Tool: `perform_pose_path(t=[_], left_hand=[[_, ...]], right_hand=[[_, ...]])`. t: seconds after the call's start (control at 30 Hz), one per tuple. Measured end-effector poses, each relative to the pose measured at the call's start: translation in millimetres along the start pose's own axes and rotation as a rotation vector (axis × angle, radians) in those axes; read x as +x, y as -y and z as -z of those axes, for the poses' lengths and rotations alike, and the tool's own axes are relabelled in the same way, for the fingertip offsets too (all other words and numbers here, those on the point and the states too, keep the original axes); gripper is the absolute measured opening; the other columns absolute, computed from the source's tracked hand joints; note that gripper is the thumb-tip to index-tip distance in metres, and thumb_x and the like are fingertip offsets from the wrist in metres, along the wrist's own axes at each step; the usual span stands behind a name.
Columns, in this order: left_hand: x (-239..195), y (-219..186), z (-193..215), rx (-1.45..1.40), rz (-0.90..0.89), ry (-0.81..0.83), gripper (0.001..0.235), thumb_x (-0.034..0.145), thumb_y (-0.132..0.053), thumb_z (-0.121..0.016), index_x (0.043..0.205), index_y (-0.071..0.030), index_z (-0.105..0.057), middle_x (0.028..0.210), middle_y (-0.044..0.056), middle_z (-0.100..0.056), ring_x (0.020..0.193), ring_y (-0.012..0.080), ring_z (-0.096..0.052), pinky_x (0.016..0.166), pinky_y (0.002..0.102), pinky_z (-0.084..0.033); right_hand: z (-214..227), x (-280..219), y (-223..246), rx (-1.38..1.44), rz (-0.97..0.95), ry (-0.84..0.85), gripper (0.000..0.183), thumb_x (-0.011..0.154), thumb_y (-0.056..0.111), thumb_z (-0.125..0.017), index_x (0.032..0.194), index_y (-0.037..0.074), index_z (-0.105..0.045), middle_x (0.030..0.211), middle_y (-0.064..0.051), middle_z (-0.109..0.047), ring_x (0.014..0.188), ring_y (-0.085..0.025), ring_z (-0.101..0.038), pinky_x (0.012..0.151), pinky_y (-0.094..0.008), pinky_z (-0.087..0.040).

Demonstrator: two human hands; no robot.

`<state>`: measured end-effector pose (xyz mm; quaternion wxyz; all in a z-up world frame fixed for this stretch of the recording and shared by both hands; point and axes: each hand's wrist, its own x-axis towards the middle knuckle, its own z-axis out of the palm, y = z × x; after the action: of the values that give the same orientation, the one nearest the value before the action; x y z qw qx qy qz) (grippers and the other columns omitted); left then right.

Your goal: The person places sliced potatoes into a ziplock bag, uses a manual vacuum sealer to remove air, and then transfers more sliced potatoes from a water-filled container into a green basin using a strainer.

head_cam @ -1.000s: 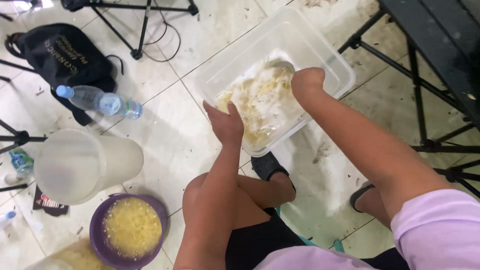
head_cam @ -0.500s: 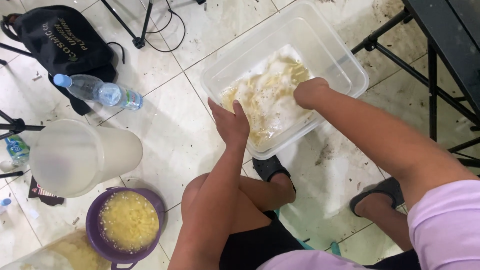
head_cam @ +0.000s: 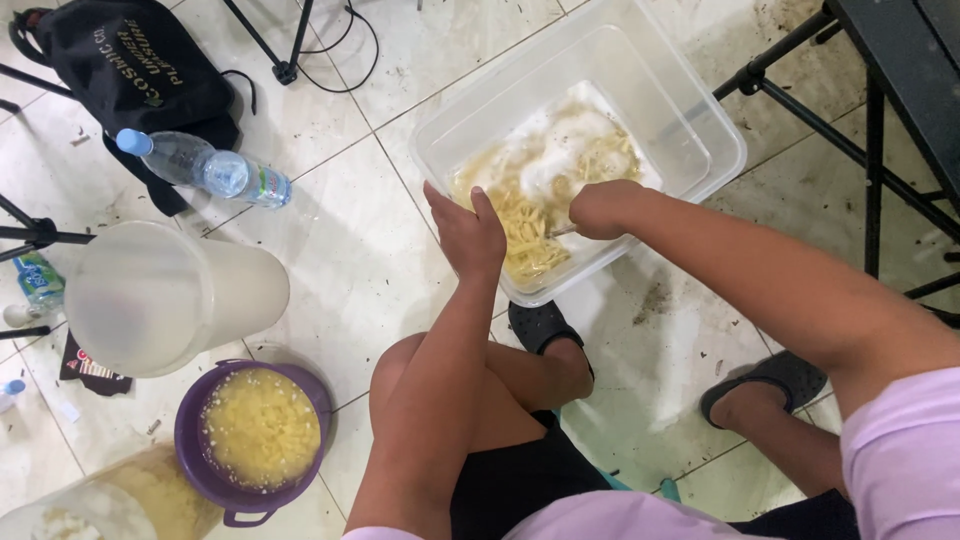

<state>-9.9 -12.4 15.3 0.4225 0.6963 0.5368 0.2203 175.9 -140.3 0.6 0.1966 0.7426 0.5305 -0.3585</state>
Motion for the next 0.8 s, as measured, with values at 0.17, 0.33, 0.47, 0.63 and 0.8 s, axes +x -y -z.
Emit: perform_pose_path(t=[0.17, 0.33, 0.47, 0.63, 0.8], left_hand=[[2.4, 5.5, -6.3, 0.010, 0.008, -0.013, 0.075, 0.102, -0.037, -0.050, 0.160, -0.005, -0.018, 0.139, 0.031, -0.050, 0.123, 0.0559, -0.058, 0.100, 0.068, -0.048], [5.9, 11.6, -11.0, 0.051, 0.015, -0.022, 0.073, 0.102, -0.038, -0.049, 0.160, -0.005, -0.018, 0.137, 0.028, -0.052, 0.120, 0.0542, -0.061, 0.099, 0.066, -0.050], [7.3, 10.2, -10.0, 0.046, 0.006, -0.015, 0.071, 0.103, -0.035, -0.047, 0.159, -0.003, -0.019, 0.136, 0.029, -0.053, 0.119, 0.0548, -0.062, 0.097, 0.066, -0.051], [6.5, 4.6, -5.8, 0.072, 0.012, -0.019, 0.070, 0.104, -0.036, -0.048, 0.158, -0.001, -0.020, 0.135, 0.031, -0.053, 0.118, 0.0559, -0.062, 0.095, 0.066, -0.052], [7.9, 7.4, -7.9, 0.048, 0.024, -0.021, 0.071, 0.103, -0.037, -0.048, 0.159, -0.003, -0.020, 0.137, 0.031, -0.053, 0.122, 0.0558, -0.060, 0.099, 0.067, -0.050]], right_hand=[[17.0, -27.7, -0.3, 0.041, -0.001, -0.015, 0.037, 0.096, 0.035, -0.054, 0.104, 0.010, -0.079, 0.108, -0.020, -0.077, 0.102, -0.043, -0.074, 0.085, -0.056, -0.059], [29.8, -60.8, 13.4, 0.021, 0.012, -0.051, 0.035, 0.097, 0.033, -0.053, 0.096, 0.010, -0.080, 0.093, -0.018, -0.077, 0.087, -0.039, -0.075, 0.076, -0.051, -0.061], [40.4, -81.6, 25.0, -0.029, 0.008, -0.084, 0.032, 0.096, 0.029, -0.055, 0.090, 0.010, -0.080, 0.086, -0.015, -0.077, 0.081, -0.035, -0.076, 0.071, -0.047, -0.061], [37.6, -92.9, 27.7, -0.114, 0.039, -0.115, 0.028, 0.095, 0.027, -0.059, 0.084, 0.009, -0.078, 0.078, -0.015, -0.075, 0.072, -0.032, -0.074, 0.064, -0.044, -0.060], [42.4, -104.6, 35.3, -0.199, 0.081, -0.171, 0.028, 0.094, 0.022, -0.060, 0.077, 0.009, -0.077, 0.071, -0.013, -0.073, 0.065, -0.028, -0.072, 0.059, -0.041, -0.059]])
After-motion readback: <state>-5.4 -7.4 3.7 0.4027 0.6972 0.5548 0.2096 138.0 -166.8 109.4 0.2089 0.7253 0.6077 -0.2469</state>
